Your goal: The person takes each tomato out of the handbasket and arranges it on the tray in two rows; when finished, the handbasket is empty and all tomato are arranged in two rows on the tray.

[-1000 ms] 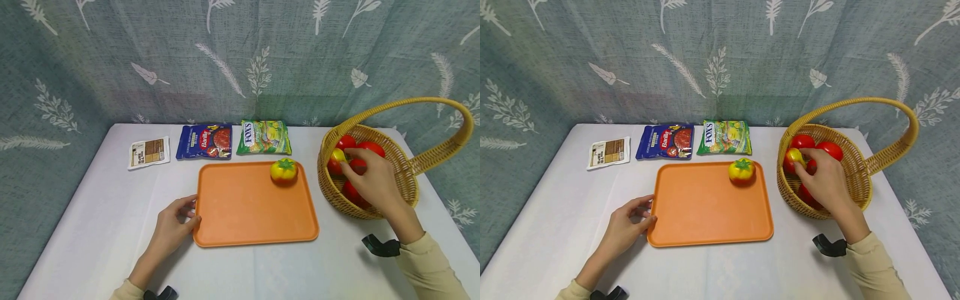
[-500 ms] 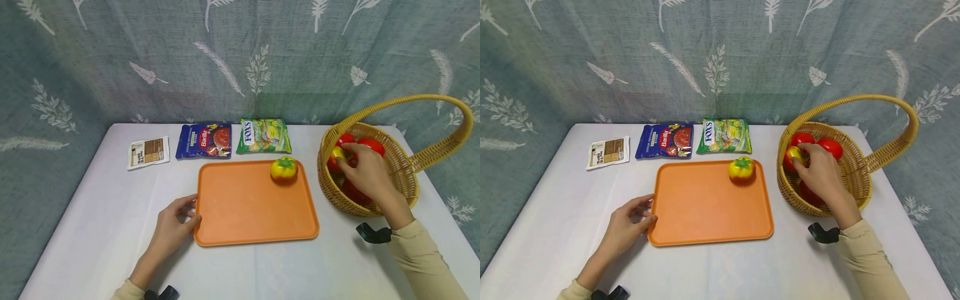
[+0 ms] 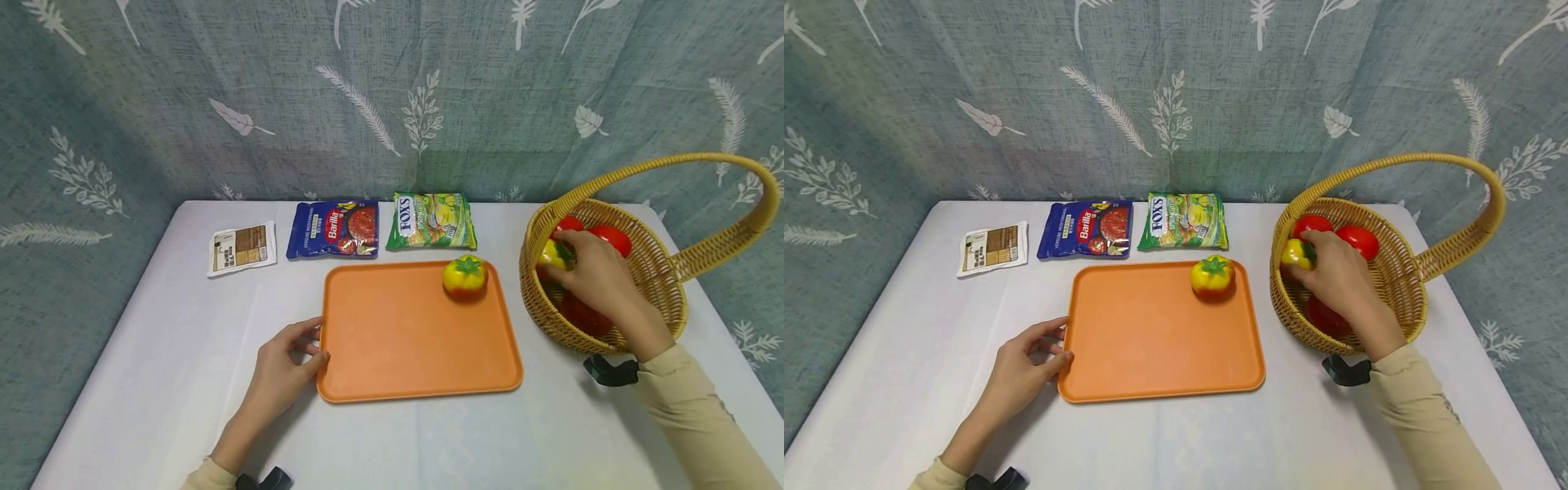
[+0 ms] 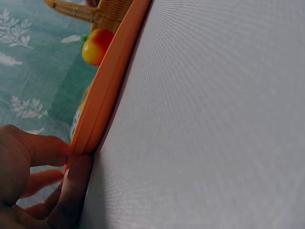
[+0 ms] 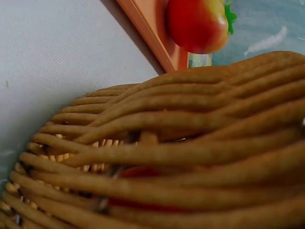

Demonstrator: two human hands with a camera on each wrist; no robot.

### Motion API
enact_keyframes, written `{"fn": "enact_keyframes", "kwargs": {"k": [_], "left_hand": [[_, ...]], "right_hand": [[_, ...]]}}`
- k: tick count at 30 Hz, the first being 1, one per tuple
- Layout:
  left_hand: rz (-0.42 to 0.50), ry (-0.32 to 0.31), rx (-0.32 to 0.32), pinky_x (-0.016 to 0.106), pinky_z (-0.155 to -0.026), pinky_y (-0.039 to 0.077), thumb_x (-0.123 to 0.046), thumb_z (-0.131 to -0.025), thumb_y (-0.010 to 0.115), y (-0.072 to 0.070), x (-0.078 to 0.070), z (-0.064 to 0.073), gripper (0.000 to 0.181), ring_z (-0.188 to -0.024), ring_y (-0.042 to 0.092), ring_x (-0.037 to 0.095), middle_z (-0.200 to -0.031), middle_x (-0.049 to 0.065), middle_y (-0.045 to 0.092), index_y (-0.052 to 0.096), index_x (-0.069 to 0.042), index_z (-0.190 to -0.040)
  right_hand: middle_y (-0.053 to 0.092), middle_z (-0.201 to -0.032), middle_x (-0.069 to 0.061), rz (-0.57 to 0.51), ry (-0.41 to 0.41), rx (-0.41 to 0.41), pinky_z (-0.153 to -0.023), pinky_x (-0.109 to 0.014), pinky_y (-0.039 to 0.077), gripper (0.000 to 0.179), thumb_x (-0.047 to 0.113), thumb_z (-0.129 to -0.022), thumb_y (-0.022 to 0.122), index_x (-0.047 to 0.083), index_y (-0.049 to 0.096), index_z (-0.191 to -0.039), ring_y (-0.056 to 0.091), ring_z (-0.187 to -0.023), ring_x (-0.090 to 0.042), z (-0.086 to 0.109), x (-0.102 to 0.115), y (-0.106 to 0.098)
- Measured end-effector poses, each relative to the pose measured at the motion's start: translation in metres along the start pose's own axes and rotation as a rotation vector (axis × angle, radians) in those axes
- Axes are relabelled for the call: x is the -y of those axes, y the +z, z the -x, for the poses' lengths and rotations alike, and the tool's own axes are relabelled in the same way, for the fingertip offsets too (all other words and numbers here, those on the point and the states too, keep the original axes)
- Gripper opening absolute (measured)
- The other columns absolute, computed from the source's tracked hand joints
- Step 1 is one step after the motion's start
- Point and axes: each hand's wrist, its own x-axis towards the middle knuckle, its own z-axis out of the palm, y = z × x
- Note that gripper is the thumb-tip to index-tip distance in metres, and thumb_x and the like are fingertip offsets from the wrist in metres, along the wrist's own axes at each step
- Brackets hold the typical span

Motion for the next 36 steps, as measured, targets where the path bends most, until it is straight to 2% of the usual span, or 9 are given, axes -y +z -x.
{"fn": "enact_keyframes", "kwargs": {"k": [7, 13, 19, 23, 28, 36], "left_hand": [[0.010, 0.012, -0.010, 0.026, -0.079, 0.046, 0.002, -0.077, 0.081, 0.000, -0.001, 0.001, 0.057, -0.081, 0.065, 0.011, -0.104, 0.003, 0.068, 0.065, -0.007, -0.130], [0.021, 0.014, -0.017, 0.022, -0.077, 0.044, 0.003, -0.076, 0.080, 0.000, 0.000, 0.001, 0.057, -0.080, 0.064, 0.011, -0.103, 0.003, 0.068, 0.065, -0.007, -0.130], [0.029, 0.014, -0.015, 0.021, -0.077, 0.044, 0.003, -0.076, 0.080, 0.000, 0.000, 0.001, 0.057, -0.080, 0.065, 0.011, -0.104, 0.003, 0.068, 0.065, -0.008, -0.130], [0.033, 0.024, -0.020, 0.021, -0.075, 0.044, 0.004, -0.076, 0.080, 0.001, 0.000, 0.001, 0.057, -0.080, 0.065, 0.011, -0.104, 0.003, 0.068, 0.065, -0.007, -0.129], [0.029, 0.024, -0.019, 0.022, -0.074, 0.045, 0.004, -0.076, 0.080, 0.000, -0.001, 0.001, 0.056, -0.079, 0.065, 0.012, -0.103, 0.004, 0.069, 0.066, -0.006, -0.129], [0.039, 0.012, -0.008, 0.028, -0.078, 0.046, 0.005, -0.077, 0.080, 0.000, -0.004, 0.000, 0.057, -0.082, 0.065, 0.013, -0.106, 0.005, 0.069, 0.065, -0.006, -0.130]], "right_hand": [[0.059, -0.124, -0.025, 0.059, -0.024, 0.038, -0.077, -0.060, 0.044, 0.063, 0.029, -0.084, 0.078, 0.000, 0.056, -0.135, 0.057, -0.099, -0.042, -0.003, 0.001, -0.001], [0.057, -0.125, -0.030, 0.091, -0.069, 0.037, -0.080, -0.064, 0.044, 0.063, 0.025, -0.081, 0.079, -0.003, 0.056, -0.132, 0.057, -0.103, -0.046, -0.003, -0.001, 0.005], [0.053, -0.112, -0.026, 0.062, -0.082, 0.023, -0.074, -0.058, 0.044, 0.064, 0.024, -0.076, 0.081, -0.003, 0.059, -0.130, 0.055, -0.089, -0.042, -0.001, -0.005, 0.009], [0.052, -0.116, -0.026, 0.037, -0.097, 0.027, -0.077, -0.058, 0.045, 0.064, 0.022, -0.075, 0.082, -0.004, 0.060, -0.130, 0.055, -0.091, -0.041, 0.001, -0.005, 0.009], [0.055, -0.120, -0.027, 0.045, -0.121, 0.013, -0.079, -0.058, 0.047, 0.063, 0.023, -0.077, 0.081, -0.004, 0.059, -0.130, 0.056, -0.097, -0.041, 0.004, -0.003, 0.008], [0.054, -0.123, -0.027, 0.060, -0.102, -0.052, -0.076, -0.060, 0.046, 0.064, 0.028, -0.078, 0.083, 0.001, 0.060, -0.131, 0.057, -0.098, -0.045, 0.015, 0.001, 0.000]]}}
